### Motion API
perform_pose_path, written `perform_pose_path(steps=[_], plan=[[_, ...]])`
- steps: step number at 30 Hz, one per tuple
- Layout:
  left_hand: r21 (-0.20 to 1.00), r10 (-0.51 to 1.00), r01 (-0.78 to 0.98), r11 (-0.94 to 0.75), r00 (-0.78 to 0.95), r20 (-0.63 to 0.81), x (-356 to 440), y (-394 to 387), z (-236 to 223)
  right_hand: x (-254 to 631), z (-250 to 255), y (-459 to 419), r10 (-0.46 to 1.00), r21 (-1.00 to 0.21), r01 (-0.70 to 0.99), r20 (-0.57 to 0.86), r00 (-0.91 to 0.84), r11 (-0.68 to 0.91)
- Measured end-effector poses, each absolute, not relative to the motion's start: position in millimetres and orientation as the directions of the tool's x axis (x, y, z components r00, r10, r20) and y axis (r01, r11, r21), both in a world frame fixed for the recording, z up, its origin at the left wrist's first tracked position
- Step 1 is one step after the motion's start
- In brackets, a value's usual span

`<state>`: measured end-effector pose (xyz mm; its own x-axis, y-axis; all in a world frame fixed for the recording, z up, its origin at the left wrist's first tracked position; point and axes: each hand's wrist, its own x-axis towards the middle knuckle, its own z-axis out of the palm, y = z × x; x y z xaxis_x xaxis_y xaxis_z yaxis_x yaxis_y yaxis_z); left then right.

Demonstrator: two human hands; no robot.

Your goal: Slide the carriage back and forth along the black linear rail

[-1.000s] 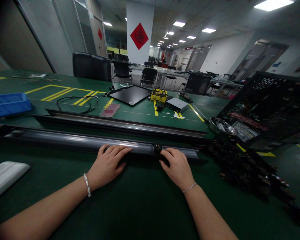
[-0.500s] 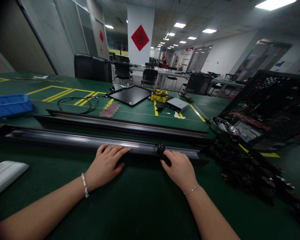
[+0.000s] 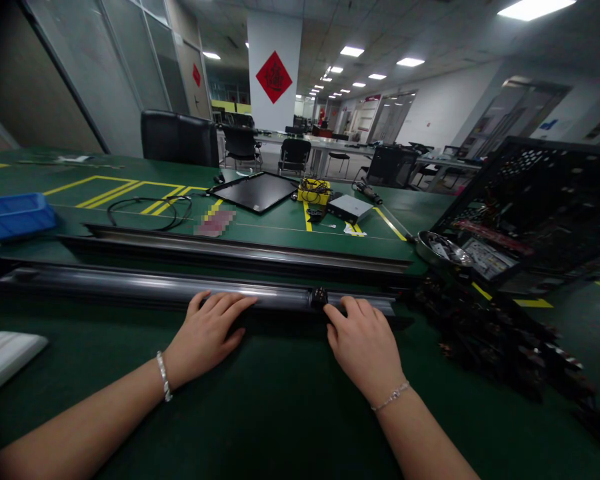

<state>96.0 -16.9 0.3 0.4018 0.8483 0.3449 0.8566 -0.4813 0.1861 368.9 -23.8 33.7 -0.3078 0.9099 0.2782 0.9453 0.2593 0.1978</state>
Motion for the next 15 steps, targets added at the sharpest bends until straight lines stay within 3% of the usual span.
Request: perform_pose_path(steps=[10, 15], plan=[[0.194, 0.854, 0.859, -0.474, 0.396, 0.336, 95.5, -16.1, -0.6, 356.9, 32.8, -28.6, 0.992, 0.178, 0.984, 0.118, -0.044, 0.023], [0.193, 0.851, 0.857, -0.479, 0.398, 0.343, 95.2, -15.8, -0.5, 357.6, 33.8, -26.7, 0.997, 0.163, 0.986, 0.076, 0.002, -0.015]])
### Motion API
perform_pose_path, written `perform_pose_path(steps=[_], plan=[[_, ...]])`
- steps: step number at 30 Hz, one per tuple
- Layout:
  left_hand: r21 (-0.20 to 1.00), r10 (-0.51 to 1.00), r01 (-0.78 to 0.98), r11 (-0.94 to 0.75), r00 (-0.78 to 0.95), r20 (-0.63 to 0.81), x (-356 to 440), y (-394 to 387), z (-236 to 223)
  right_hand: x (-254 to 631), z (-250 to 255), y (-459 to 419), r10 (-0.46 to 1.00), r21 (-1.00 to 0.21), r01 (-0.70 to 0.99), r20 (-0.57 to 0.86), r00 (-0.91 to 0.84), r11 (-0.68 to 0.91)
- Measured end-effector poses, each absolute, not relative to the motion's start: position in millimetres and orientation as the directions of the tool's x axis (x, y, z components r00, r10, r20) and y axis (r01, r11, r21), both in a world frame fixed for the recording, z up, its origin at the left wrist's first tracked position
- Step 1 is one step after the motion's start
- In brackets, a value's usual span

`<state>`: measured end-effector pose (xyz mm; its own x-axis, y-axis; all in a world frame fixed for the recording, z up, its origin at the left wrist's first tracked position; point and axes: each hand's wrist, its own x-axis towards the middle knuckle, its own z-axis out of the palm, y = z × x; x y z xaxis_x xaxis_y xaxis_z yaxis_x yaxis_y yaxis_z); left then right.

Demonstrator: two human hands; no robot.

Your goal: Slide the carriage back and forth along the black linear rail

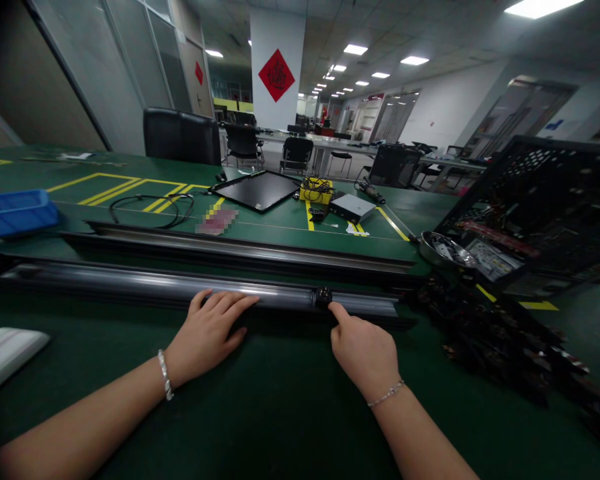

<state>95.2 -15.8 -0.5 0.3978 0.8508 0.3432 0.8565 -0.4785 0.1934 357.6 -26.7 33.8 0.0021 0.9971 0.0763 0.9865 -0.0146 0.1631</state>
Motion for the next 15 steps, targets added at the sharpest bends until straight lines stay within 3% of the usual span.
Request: perform_pose_path(steps=[7, 15], plan=[[0.183, 0.854, 0.862, -0.473, 0.398, 0.335, 95.1, -16.1, 0.5, 367.0, 23.4, -19.3, 0.981, 0.088, 0.994, 0.175, -0.08, 0.065], [0.174, 0.849, 0.861, -0.477, 0.401, 0.343, 95.4, -16.2, 1.0, 372.1, 16.7, -16.5, 0.983, -0.023, 0.999, 0.179, -0.028, 0.032]])
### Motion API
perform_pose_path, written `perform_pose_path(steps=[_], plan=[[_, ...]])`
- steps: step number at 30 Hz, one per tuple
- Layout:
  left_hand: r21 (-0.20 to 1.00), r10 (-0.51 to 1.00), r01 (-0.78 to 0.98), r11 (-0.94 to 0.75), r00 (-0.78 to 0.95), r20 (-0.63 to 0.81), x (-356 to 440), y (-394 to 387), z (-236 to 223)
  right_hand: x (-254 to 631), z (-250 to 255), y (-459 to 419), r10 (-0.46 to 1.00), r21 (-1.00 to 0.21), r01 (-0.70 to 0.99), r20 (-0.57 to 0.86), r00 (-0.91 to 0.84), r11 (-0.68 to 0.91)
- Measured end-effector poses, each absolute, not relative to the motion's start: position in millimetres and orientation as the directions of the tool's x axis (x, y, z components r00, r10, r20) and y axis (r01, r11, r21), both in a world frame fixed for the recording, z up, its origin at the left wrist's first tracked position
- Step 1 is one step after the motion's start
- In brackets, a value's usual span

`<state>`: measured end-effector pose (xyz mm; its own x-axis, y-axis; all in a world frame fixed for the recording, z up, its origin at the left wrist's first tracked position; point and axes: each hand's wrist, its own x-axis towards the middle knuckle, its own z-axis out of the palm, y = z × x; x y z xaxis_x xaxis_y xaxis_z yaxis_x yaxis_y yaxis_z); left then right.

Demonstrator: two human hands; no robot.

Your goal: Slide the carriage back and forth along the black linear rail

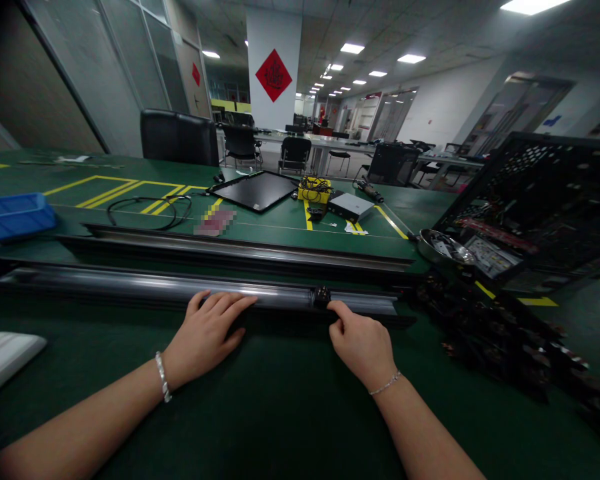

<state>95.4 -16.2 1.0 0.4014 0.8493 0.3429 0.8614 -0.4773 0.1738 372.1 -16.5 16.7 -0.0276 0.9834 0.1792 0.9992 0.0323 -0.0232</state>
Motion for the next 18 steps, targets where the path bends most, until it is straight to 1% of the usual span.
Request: perform_pose_path(steps=[10, 18], plan=[[0.178, 0.847, 0.859, -0.48, 0.4, 0.351, 95.2, -15.9, -2.0, 371.5, 19.7, -16.2, 0.987, 0.01, 0.999, 0.152, 0.047, -0.049], [0.168, 0.842, 0.86, -0.482, 0.402, 0.36, 94.9, -15.6, -1.5, 373.4, 20.2, -15.8, 0.981, 0.024, 0.994, 0.167, 0.097, -0.102]])
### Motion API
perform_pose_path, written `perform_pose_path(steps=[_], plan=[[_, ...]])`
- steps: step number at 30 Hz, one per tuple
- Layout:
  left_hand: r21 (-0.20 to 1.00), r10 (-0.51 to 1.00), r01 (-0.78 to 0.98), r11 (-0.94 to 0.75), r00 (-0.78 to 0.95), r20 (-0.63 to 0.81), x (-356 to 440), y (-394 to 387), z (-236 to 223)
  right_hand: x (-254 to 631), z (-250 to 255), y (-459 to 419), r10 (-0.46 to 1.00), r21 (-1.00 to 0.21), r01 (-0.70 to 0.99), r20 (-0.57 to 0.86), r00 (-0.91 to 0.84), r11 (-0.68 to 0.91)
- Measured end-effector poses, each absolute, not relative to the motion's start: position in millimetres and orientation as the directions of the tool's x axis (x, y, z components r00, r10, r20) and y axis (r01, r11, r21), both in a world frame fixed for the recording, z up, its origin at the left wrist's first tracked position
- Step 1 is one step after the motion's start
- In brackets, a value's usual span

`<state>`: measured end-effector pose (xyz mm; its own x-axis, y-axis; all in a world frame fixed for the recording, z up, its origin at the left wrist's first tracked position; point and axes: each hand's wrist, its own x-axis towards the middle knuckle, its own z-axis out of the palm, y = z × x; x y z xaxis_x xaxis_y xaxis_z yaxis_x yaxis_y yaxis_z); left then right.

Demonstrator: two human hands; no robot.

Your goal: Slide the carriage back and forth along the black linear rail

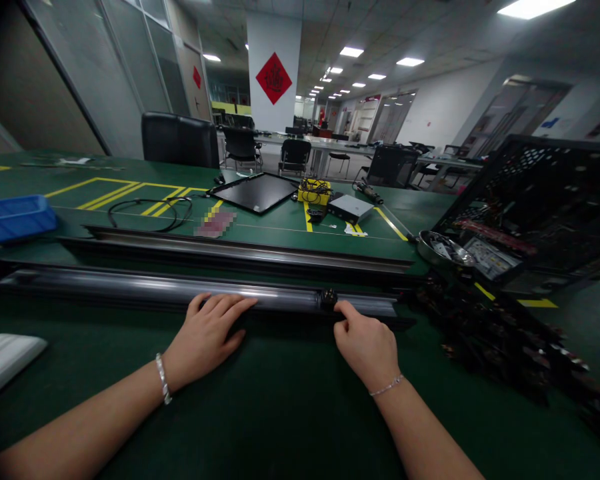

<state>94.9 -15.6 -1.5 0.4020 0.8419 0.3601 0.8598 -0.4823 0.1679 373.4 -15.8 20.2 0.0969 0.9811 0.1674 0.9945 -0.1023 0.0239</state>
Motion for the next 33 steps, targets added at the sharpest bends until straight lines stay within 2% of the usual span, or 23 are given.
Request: perform_pose_path(steps=[10, 24, 33], plan=[[0.178, 0.848, 0.859, -0.48, 0.402, 0.346, 95.7, -16.5, 0.1, 374.1, 22.7, -16.7, 0.981, 0.039, 0.996, 0.178, 0.073, -0.081], [0.19, 0.854, 0.858, -0.477, 0.401, 0.331, 95.5, -16.5, 0.2, 374.4, 28.1, -16.7, 0.979, 0.082, 0.983, 0.138, 0.151, -0.163], [0.187, 0.854, 0.861, -0.473, 0.396, 0.337, 95.2, -17.0, 1.3, 372.3, 33.2, -16.9, 0.981, 0.057, 0.986, 0.119, 0.152, -0.16]])
